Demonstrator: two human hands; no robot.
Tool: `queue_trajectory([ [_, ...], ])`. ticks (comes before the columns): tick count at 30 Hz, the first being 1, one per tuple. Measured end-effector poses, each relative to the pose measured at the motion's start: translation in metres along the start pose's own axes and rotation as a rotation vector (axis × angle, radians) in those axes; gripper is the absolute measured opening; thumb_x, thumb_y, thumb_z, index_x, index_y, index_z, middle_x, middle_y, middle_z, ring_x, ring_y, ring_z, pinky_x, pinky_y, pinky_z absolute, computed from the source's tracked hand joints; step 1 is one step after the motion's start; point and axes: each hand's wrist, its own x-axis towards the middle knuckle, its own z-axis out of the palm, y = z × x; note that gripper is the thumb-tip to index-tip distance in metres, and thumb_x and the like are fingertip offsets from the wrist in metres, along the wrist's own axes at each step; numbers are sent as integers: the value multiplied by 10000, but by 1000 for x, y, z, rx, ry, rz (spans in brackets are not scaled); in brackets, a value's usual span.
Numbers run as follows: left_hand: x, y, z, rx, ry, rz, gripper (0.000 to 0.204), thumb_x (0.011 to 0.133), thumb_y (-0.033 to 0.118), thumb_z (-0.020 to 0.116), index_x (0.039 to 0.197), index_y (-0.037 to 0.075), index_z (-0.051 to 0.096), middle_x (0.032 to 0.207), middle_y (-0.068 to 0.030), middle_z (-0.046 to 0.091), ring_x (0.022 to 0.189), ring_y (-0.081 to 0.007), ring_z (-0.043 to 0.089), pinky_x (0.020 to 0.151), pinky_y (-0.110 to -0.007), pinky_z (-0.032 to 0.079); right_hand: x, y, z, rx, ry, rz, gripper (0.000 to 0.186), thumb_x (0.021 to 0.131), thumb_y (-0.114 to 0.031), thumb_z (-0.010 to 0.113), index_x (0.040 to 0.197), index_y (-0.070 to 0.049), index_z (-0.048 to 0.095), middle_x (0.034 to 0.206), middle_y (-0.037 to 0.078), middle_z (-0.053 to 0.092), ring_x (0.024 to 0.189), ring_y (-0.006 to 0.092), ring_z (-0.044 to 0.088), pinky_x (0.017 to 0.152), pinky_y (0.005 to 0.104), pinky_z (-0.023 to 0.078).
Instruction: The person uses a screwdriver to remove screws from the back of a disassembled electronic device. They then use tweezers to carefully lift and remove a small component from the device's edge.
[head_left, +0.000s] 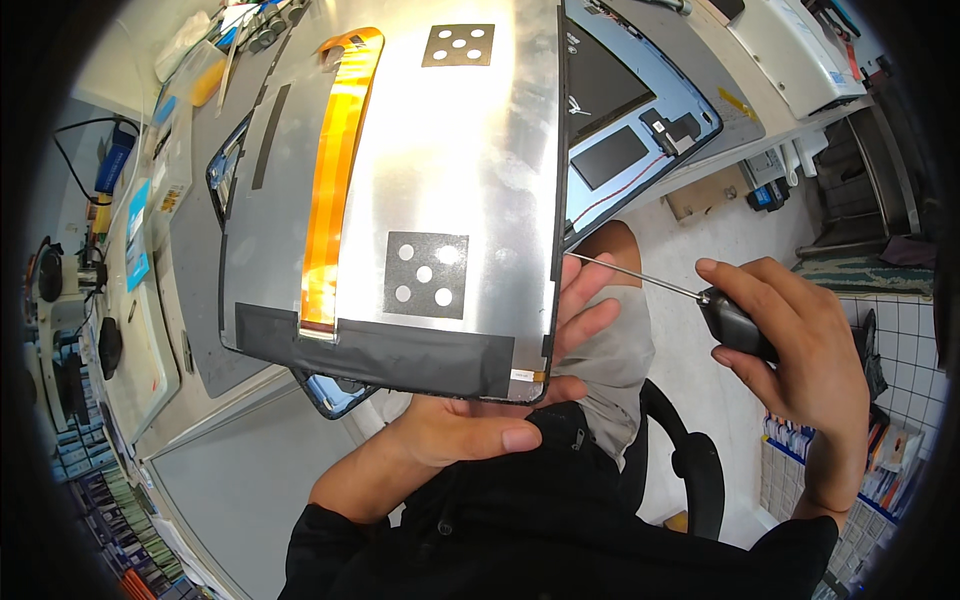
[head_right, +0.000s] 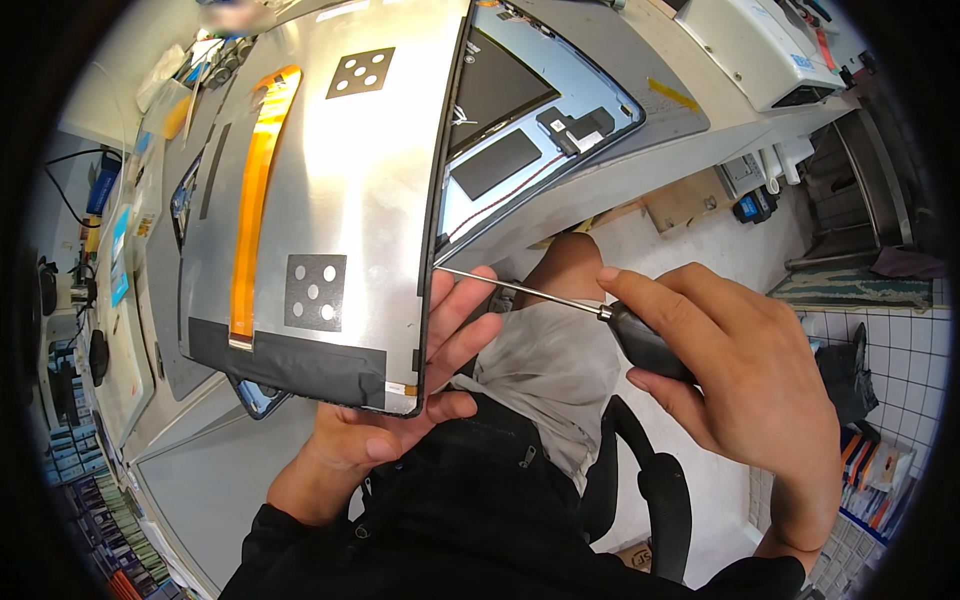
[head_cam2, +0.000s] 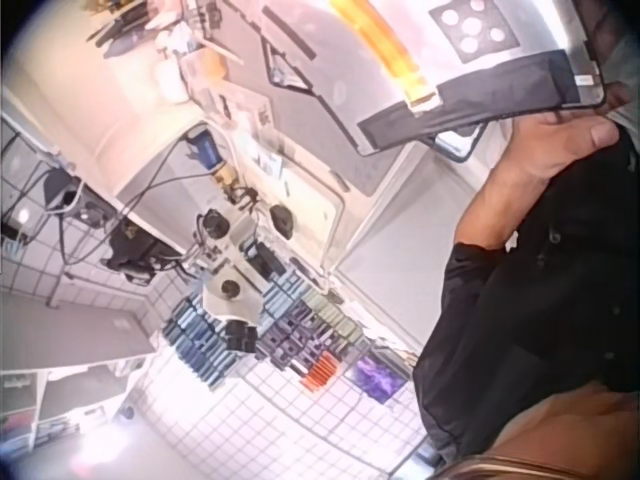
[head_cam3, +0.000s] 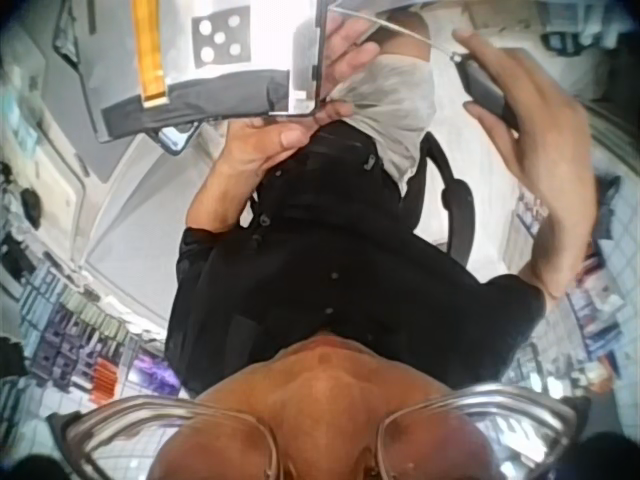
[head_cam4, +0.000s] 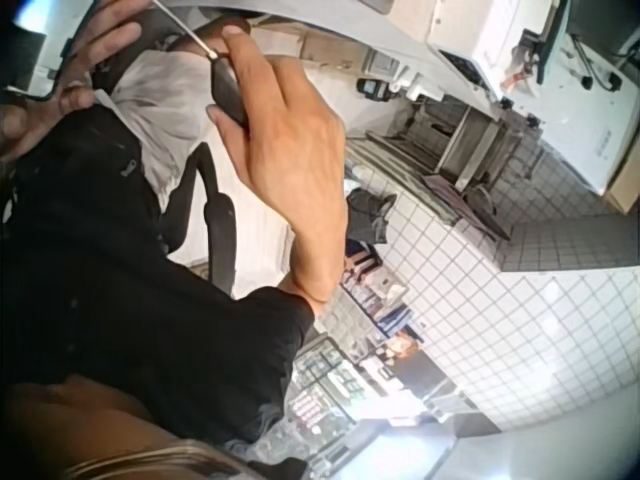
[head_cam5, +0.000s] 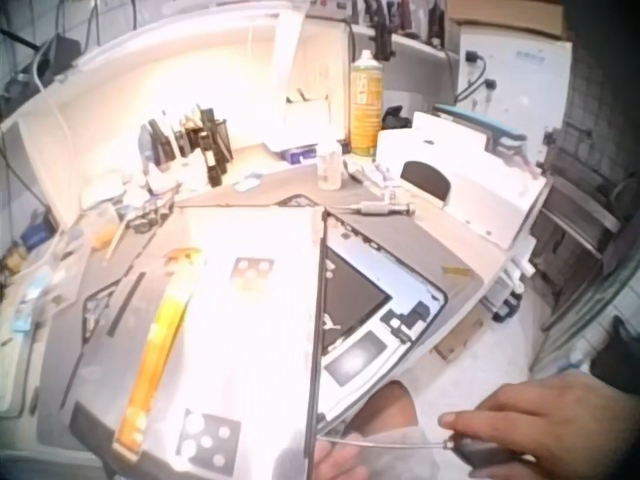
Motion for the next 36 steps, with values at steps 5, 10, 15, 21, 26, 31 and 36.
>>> queue_trajectory([
  [5, 0, -1, 0, -2, -14, -5, 1126, 756, 131, 794, 1580, 143, 26, 1645, -141, -24, 1510, -255, 140, 1034, -332, 439, 0, -1, -3, 21, 31, -6, 685, 655, -116, 791, 1294, -27, 559, 968, 174, 624, 781, 351, 639, 664, 393, 505],
  [10, 1, 1, 4, -18, -4, -9, 1128, 755, 124, 788, 1580, 143, 20, 1646, -141, -24, 1512, -254, 132, 1037, -325, 433, 2, -3, -2, 1, -9, 6, 678, 658, -111, 790, 1291, -26, 561, 969, 174, 623, 782, 342, 643, 664, 390, 507],
  [15, 0, 1, 3, 3, -3, -6, 1116, 759, 111, 779, 1581, 146, 24, 1647, -140, -8, 1511, -254, 140, 1030, -315, 433, 3, -3, -3, -15, -25, 11, 659, 669, -116, 783, 1284, -29, 565, 974, 169, 624, 780, 332, 646, 659, 389, 506],
  [21, 1, 0, 4, 19, 5, -10, 1085, 775, 86, 767, 1582, 158, 46, 1649, -125, 21, 1506, -239, 163, 1018, -302, 439, 3, -3, -3, -50, -20, -3, 647, 671, -122, 778, 1278, -32, 569, 980, 163, 624, 771, 326, 644, 653, 386, 502],
  [26, 2, -1, 1, 35, 2, -4, 1084, 778, 88, 774, 1581, 160, 50, 1648, -127, 22, 1504, -234, 172, 1014, -297, 442, 5, 1, 2, -28, 61, -52, 602, 703, -149, 762, 1272, -58, 586, 890, 119, 592, 672, 284, 580, 585, 378, 460],
  [31, 2, -1, 0, 27, -16, 3, 1089, 778, 78, 771, 1581, 154, 39, 1647, -133, 16, 1506, -237, 163, 1018, -294, 439, 2, -1, 0, -19, -1, 6, 676, 661, -145, 789, 1289, -36, 561, 968, 163, 617, 776, 331, 643, 652, 389, 504],
  [36, 2, -1, 2, -2, -25, 9, 1095, 776, 74, 775, 1579, 143, 34, 1647, -133, 0, 1510, -242, 143, 1022, -291, 436, 3, -2, -1, -27, 5, -2, 671, 665, -161, 792, 1283, -37, 564, 964, 162, 618, 778, 332, 645, 649, 393, 504],
])
